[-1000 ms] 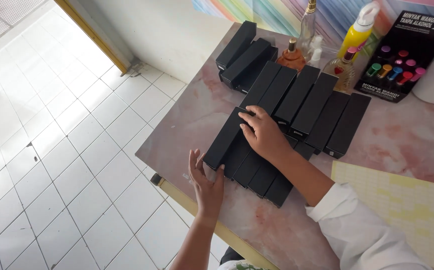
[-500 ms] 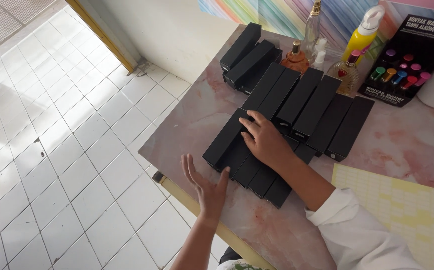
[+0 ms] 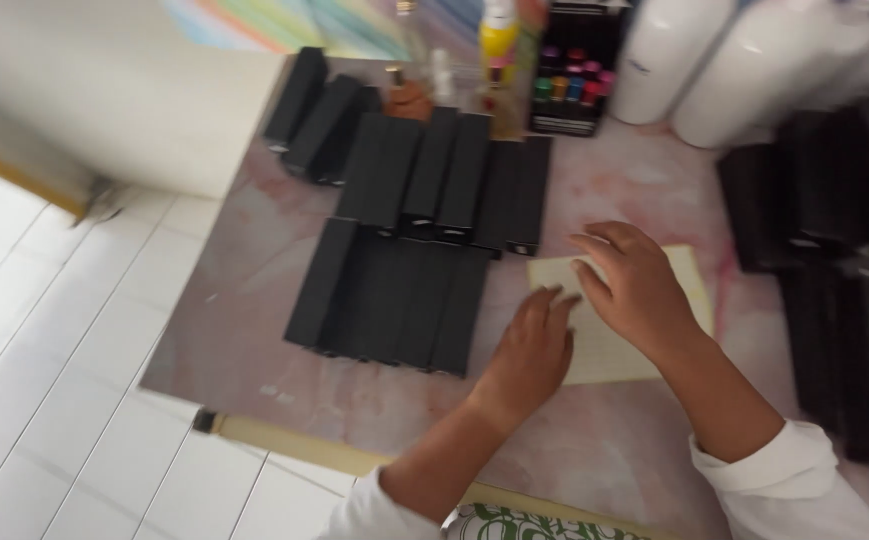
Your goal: The person assembles black rectangular boxes by folding the flaps and securing them. They handle the boxes one at a time, occasionally using a pink pen to mark a yellow notepad on the table.
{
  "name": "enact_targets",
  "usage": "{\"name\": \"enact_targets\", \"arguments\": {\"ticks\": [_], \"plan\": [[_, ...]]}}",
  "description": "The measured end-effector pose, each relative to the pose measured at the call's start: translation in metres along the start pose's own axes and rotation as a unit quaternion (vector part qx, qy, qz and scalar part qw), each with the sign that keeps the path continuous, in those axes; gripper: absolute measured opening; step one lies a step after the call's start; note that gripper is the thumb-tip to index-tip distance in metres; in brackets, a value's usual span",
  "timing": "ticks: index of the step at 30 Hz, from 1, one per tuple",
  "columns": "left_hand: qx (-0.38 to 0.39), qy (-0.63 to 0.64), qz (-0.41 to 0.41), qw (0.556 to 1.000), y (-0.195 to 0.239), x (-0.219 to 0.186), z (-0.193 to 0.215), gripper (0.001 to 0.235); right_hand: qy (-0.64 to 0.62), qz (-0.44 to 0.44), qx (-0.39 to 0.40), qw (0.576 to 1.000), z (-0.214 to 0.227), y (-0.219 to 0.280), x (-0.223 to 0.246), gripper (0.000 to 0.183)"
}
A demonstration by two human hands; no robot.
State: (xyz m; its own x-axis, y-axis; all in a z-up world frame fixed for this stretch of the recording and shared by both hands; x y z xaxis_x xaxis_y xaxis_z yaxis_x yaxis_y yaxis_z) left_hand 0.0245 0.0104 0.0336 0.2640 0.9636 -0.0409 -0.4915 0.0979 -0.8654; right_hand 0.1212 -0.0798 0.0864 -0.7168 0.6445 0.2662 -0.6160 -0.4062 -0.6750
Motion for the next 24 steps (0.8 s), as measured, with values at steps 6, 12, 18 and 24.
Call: {"name": "enact_targets", "arguments": {"ticks": [6,12,18,24], "plan": [[0.162,0.131,0.061,0.976,0.024,-0.019,-0.130,0.049,0.070,-0.111,0.049,0.990,-0.029,0.109,-0.097,0.046],[0.258,0.179,0.060,0.947,0.014,-0.011,-0.116,0.049,0.090,-0.134,0.092,0.983,-0.038,0.115,-0.089,0.042],[0.261,0.175,0.043,0.948,0.024,-0.009,-0.125,0.052,0.088,-0.146,0.112,0.979,-0.046,0.119,-0.095,0.044],[0.253,0.297,0.168,0.905,-0.017,-0.011,-0.092,0.053,0.107,-0.129,0.071,0.983,0.002,0.106,-0.080,0.056]]}}
Point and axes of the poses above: each hand's wrist, its own y-axis away from the middle knuckle, its own z-axis out of the back of the hand, x = y × z, the point moved 8 cm from there along -y, towards the middle knuckle, and after that the axes turned 14 degrees about -x, right-handed, at the moved point
